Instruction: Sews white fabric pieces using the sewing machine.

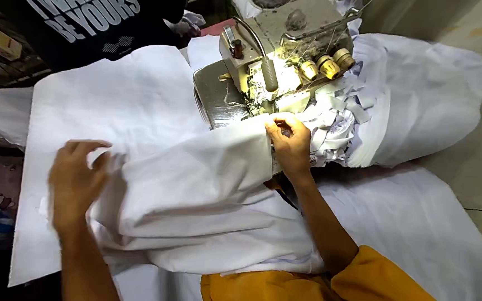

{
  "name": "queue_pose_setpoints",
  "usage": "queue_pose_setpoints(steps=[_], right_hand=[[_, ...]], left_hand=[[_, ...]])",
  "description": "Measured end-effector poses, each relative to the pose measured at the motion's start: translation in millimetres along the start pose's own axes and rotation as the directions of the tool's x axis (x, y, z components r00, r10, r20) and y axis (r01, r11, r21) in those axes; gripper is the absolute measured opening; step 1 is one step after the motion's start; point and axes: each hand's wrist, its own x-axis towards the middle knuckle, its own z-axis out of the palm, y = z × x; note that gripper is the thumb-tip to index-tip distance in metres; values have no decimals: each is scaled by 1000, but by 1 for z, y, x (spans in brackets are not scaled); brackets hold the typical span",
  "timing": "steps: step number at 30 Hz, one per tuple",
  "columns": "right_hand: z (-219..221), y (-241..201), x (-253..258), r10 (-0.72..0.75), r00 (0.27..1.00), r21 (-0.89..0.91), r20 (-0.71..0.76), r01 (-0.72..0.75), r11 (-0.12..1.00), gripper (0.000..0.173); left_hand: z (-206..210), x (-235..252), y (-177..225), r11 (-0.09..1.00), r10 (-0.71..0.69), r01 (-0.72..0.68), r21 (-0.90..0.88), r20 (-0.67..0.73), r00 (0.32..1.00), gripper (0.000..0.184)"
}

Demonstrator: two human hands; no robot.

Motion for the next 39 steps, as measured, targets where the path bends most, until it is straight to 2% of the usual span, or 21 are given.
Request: queue_pose_setpoints(steps=[2, 4, 6, 8, 10, 16, 21, 24, 29, 39], right_hand=[[3, -1, -1, 12, 1000, -10, -20, -12, 1000, 13], [9, -2, -4, 27, 999, 9, -42, -27, 1000, 12], [14, -2, -5, 43, 997, 25, -71, -42, 999, 12], [19, -1, -5, 54, 994, 30, -97, -51, 998, 15], [25, 1, -6, 47, 991, 56, -125, -40, 998, 18], [29, -2, -6, 66, 989, 84, -132, -55, 995, 27], [35, -2, -2, 66, 986, 107, -155, -50, 993, 22], [38, -2, 0, 78, 982, 101, -172, -61, 993, 14], [44, 0, 2, 27, 976, 68, -214, -12, 998, 13], [49, 0, -2, 66, 961, 27, -268, -61, 998, 10]], left_hand=[[42, 26, 75, 960, 152, -163, -227, -63, 986, 29], [78, 43, 142, 894, 258, -278, -350, -104, 961, 31], [99, 52, 190, 919, 246, -269, -288, -116, 962, 34], [112, 55, 212, 956, 161, -185, -227, -122, 979, 34], [118, 53, 219, 965, 86, -114, -236, -127, 988, 31], [119, 42, 217, 967, 9, -47, -252, -150, 989, 29], [122, 44, 217, 969, -78, 33, -244, -176, 981, 37], [119, 47, 216, 961, -116, 78, -266, -130, 985, 39], [120, 49, 216, 952, -130, 86, -294, -135, 982, 35], [124, 50, 216, 963, -125, 79, -259, -168, 978, 36]])
